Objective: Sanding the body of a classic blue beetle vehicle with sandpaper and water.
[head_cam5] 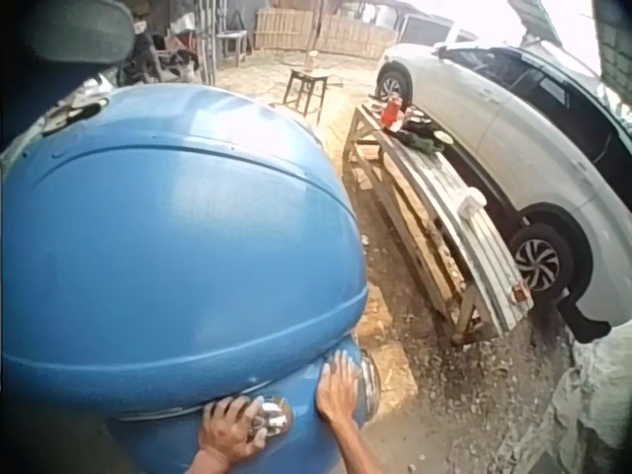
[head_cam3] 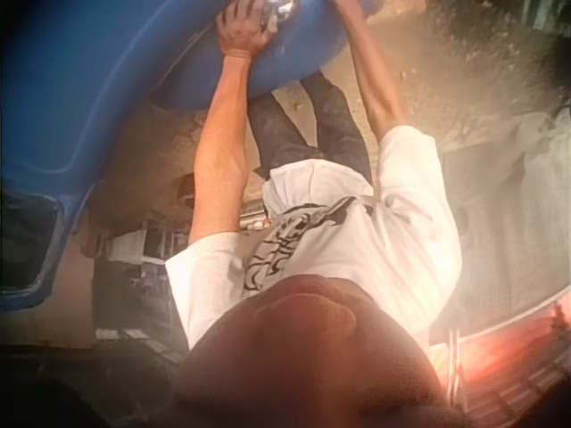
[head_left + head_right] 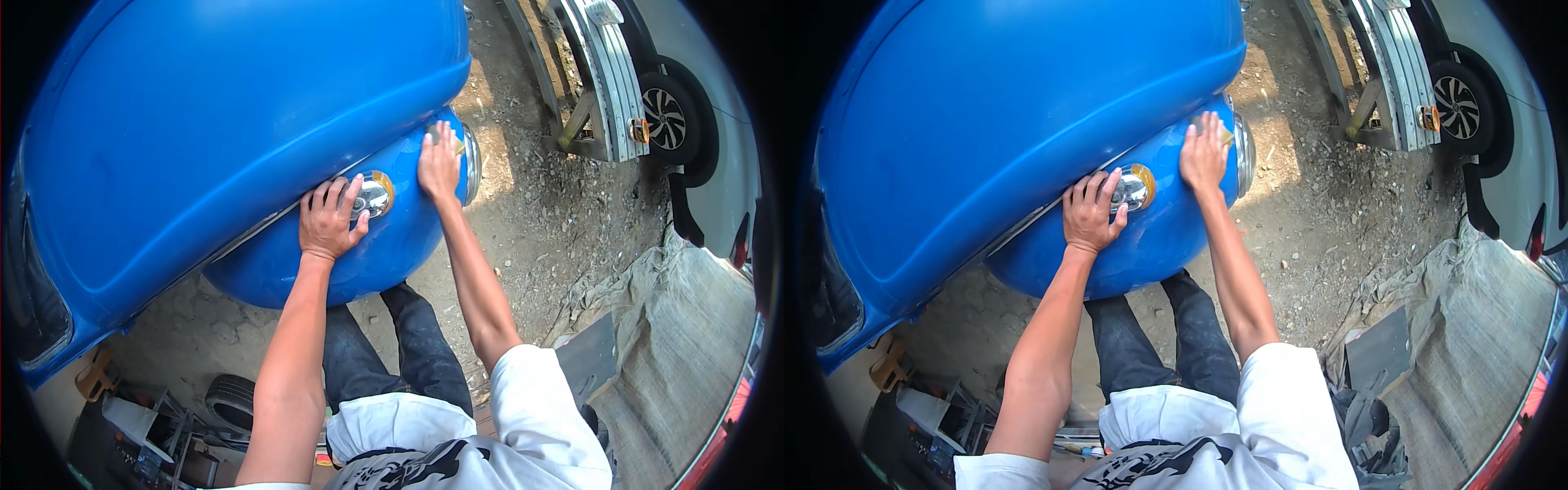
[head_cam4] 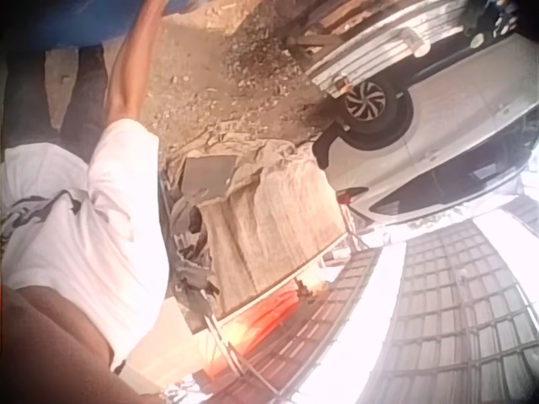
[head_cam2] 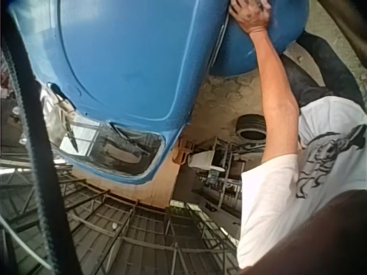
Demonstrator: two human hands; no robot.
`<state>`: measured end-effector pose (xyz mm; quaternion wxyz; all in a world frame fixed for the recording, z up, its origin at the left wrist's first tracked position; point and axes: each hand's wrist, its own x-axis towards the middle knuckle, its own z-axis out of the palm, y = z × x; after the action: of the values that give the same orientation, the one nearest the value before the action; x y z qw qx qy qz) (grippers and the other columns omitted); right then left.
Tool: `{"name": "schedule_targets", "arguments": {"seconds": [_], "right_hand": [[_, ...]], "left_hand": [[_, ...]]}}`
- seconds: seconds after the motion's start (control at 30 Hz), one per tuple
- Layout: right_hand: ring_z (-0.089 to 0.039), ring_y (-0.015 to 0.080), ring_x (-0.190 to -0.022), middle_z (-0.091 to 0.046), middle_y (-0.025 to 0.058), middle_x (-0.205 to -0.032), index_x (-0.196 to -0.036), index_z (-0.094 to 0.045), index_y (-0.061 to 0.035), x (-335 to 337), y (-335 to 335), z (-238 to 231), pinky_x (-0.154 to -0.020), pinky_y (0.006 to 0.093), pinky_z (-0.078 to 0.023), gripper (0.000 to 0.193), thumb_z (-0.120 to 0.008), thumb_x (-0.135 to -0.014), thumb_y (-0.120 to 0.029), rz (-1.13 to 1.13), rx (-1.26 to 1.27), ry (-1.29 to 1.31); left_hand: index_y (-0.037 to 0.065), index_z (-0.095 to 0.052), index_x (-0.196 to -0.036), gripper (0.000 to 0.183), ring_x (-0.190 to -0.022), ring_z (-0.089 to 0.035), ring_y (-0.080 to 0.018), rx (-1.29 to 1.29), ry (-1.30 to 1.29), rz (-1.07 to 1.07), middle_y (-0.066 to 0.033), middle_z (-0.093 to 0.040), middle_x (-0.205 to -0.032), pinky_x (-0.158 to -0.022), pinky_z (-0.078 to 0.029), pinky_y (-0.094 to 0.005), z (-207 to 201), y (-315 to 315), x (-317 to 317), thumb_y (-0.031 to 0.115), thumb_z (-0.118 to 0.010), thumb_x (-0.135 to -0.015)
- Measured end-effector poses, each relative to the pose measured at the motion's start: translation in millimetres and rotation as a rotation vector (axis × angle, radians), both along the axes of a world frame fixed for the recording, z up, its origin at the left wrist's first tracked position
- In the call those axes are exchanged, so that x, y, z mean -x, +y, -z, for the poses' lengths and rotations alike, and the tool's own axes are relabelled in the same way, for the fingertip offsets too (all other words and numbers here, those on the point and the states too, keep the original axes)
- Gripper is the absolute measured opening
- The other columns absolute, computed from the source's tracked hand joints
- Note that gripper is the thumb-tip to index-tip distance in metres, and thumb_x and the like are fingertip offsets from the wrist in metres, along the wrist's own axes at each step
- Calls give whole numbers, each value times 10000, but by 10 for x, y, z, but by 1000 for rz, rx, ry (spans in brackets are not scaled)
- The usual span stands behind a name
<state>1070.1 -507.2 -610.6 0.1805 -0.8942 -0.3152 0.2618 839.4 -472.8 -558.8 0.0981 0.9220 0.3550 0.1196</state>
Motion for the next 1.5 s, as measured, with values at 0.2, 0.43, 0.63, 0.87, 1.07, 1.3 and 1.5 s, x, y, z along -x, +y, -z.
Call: {"name": "schedule_targets", "arguments": {"seconds": [0.2,0.43,0.63,0.87,1.07,1.3,1.5], "right_hand": [[-119,322,-1529,-117,132,-1661,-1590,-158,-80,236,-956,128,-1239,477,-90,611,-203,-1063,-388,24,-123,53],[-89,375,-1527,-151,116,-1660,-1587,-223,-123,412,-542,-3,-1218,558,-57,588,-263,-1057,-376,-62,-167,44],[-69,417,-1519,-151,117,-1660,-1588,-236,-155,432,-849,169,-1210,575,-68,562,-260,-1065,-356,249,-229,25],[-130,367,-1522,-230,75,-1644,-1563,-304,-140,874,-816,-7,-1215,561,-93,552,-363,-1043,-317,-104,-303,-3],[-162,324,-1523,-263,47,-1636,-1561,-320,-159,323,-415,75,-1221,543,-82,534,-283,-1061,-343,200,-246,-68],[-199,323,-1512,-268,28,-1634,-1551,-350,-198,682,-1088,90,-1223,542,-92,511,-253,-1067,-333,-112,-324,69],[-115,323,-1528,-159,27,-1662,-1570,-285,-276,327,-600,95,-1220,576,-39,505,-206,-1077,-353,61,-206,-27]], "left_hand": [[201,-561,-1366,552,-1119,-536,-248,-2,3,-3,-43,-583,-1216,-964,-393,-435,-10,-30,60,428,-543,-863],[206,-549,-1377,558,-1124,-536,-252,-20,6,2,-44,-579,-1222,-967,-391,-437,33,-6,88,429,-534,-865],[204,-547,-1381,556,-1126,-535,-254,-26,10,2,-45,-575,-1235,-966,-391,-433,-12,-18,42,422,-522,-870],[193,-548,-1373,544,-1104,-545,-259,-43,4,2,-48,-575,-1220,-968,-385,-434,6,22,134,405,-541,-872],[191,-553,-1365,541,-1111,-540,-255,-31,-25,15,-46,-580,-1216,-962,-389,-433,-17,15,-71,406,-548,-869],[217,-562,-1358,554,-1129,-535,-239,-39,3,-27,-41,-586,-1193,-969,-397,-433,21,-13,131,433,-567,-849],[199,-556,-1365,529,-1104,-546,-257,-50,-90,2,-61,-590,-1186,-964,-407,-432,-19,23,-53,402,-560,-877]]}}
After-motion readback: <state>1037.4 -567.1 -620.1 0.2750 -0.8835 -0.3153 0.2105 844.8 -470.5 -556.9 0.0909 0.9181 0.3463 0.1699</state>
